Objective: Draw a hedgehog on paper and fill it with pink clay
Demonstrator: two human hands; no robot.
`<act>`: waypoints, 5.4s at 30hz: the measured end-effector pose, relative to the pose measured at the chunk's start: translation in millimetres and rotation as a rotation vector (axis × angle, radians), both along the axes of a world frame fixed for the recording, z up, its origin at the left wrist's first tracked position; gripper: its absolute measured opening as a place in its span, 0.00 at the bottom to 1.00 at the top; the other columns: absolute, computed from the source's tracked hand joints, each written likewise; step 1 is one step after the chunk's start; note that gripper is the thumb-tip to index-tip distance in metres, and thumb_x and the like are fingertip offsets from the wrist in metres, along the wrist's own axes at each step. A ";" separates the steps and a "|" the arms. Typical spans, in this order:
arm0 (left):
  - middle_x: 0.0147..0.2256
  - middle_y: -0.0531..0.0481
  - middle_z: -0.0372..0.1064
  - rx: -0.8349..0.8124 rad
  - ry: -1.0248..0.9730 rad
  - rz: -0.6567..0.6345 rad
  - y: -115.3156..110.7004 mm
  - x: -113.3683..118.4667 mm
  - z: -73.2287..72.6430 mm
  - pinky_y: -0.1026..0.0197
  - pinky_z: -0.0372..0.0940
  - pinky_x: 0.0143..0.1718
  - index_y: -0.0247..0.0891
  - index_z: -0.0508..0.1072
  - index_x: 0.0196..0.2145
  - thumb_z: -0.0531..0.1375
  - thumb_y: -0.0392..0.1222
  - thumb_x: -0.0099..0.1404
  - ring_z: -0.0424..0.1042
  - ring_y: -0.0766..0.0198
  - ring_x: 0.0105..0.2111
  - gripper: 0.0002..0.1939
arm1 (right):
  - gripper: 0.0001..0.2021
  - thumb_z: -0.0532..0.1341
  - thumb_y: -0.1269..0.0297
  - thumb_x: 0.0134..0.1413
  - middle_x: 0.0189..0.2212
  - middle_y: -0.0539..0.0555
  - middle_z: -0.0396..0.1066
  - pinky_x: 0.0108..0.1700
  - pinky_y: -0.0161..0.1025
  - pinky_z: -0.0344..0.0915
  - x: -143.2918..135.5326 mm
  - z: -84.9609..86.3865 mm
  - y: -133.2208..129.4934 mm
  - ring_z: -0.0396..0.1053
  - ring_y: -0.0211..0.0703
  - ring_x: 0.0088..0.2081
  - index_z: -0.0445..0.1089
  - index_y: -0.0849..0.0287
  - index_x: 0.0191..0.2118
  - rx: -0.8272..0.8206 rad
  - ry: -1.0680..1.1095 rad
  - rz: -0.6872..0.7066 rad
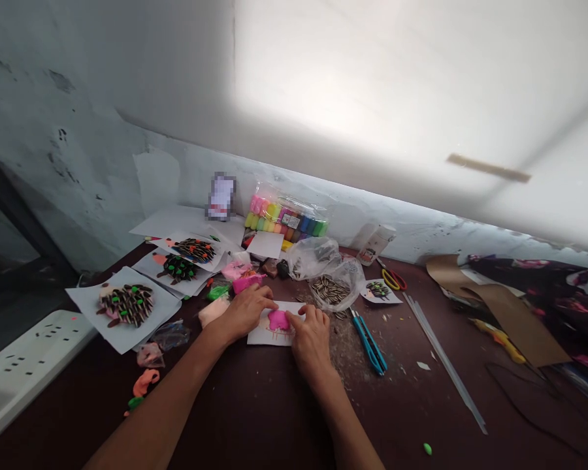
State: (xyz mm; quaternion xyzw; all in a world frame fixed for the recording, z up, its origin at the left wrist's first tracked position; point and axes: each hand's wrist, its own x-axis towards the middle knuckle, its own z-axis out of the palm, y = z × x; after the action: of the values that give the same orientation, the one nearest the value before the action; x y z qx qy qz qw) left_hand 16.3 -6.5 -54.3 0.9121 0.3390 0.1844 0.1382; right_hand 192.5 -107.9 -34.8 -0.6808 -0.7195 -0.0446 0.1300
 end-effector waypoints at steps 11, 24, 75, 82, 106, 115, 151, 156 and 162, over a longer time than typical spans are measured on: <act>0.44 0.46 0.72 0.048 -0.027 -0.009 3.0 -1.0 -9.5 0.54 0.63 0.47 0.44 0.80 0.42 0.52 0.23 0.62 0.65 0.58 0.43 0.23 | 0.18 0.56 0.73 0.62 0.45 0.57 0.67 0.51 0.46 0.50 -5.2 3.4 -7.9 0.58 0.51 0.49 0.75 0.47 0.51 -0.006 -0.054 0.025; 0.43 0.47 0.73 0.024 -0.012 -0.023 3.4 -2.1 0.0 0.55 0.63 0.43 0.46 0.81 0.42 0.54 0.25 0.60 0.65 0.58 0.40 0.22 | 0.25 0.55 0.75 0.60 0.49 0.57 0.66 0.52 0.46 0.50 -2.7 1.0 -19.1 0.57 0.53 0.54 0.71 0.41 0.57 0.000 -0.049 0.037; 0.43 0.49 0.73 0.049 0.019 0.021 1.2 1.7 1.7 0.57 0.62 0.45 0.45 0.81 0.42 0.53 0.21 0.60 0.66 0.59 0.41 0.24 | 0.24 0.52 0.73 0.64 0.60 0.58 0.61 0.61 0.51 0.48 -11.4 14.3 -12.7 0.57 0.53 0.59 0.69 0.40 0.59 -0.150 -0.068 0.038; 0.43 0.48 0.74 0.072 -0.009 -0.001 4.4 -0.5 -0.7 0.55 0.62 0.45 0.41 0.79 0.40 0.53 0.21 0.59 0.66 0.58 0.42 0.22 | 0.21 0.53 0.68 0.66 0.60 0.58 0.62 0.64 0.54 0.41 -17.5 16.2 -8.4 0.59 0.52 0.56 0.68 0.41 0.60 -0.191 -0.146 0.080; 0.43 0.49 0.74 0.032 0.001 0.018 3.2 0.9 -0.3 0.57 0.63 0.44 0.42 0.80 0.38 0.52 0.22 0.60 0.65 0.58 0.42 0.22 | 0.20 0.51 0.68 0.67 0.61 0.56 0.62 0.63 0.51 0.47 -18.9 18.6 1.2 0.59 0.51 0.58 0.70 0.41 0.57 -0.176 -0.075 0.033; 0.44 0.48 0.74 0.041 -0.011 0.001 4.1 -0.8 -0.4 0.54 0.63 0.47 0.41 0.80 0.40 0.52 0.22 0.59 0.67 0.58 0.43 0.22 | 0.21 0.51 0.67 0.67 0.63 0.60 0.60 0.63 0.54 0.44 -21.5 14.7 -1.4 0.58 0.53 0.59 0.66 0.44 0.61 -0.180 -0.172 0.026; 0.45 0.48 0.74 0.013 0.025 0.024 3.8 -0.2 1.8 0.56 0.63 0.41 0.43 0.80 0.41 0.52 0.22 0.59 0.66 0.57 0.40 0.23 | 0.21 0.54 0.70 0.65 0.63 0.59 0.60 0.59 0.50 0.49 -9.8 12.4 -12.6 0.54 0.56 0.64 0.71 0.45 0.58 -0.152 -0.112 -0.033; 0.44 0.48 0.75 0.028 0.007 0.001 4.7 -1.0 1.6 0.56 0.64 0.42 0.43 0.80 0.41 0.52 0.23 0.59 0.67 0.58 0.39 0.23 | 0.23 0.54 0.76 0.61 0.59 0.56 0.66 0.58 0.45 0.52 -5.7 10.2 -10.7 0.58 0.51 0.60 0.74 0.44 0.54 -0.099 -0.001 -0.083; 0.44 0.47 0.74 0.030 0.020 0.008 3.6 0.1 1.2 0.56 0.63 0.42 0.42 0.80 0.40 0.53 0.22 0.58 0.67 0.57 0.40 0.22 | 0.22 0.55 0.75 0.61 0.61 0.58 0.64 0.58 0.46 0.53 -5.5 7.5 -8.0 0.59 0.52 0.60 0.74 0.44 0.54 -0.077 -0.013 -0.070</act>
State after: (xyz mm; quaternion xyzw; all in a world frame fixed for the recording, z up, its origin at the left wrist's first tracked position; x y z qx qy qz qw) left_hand 16.4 -2.8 -53.1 0.9145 0.3412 0.1810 0.1202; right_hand 187.0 -115.9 -27.3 -0.7096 -0.6974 -0.0257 0.0972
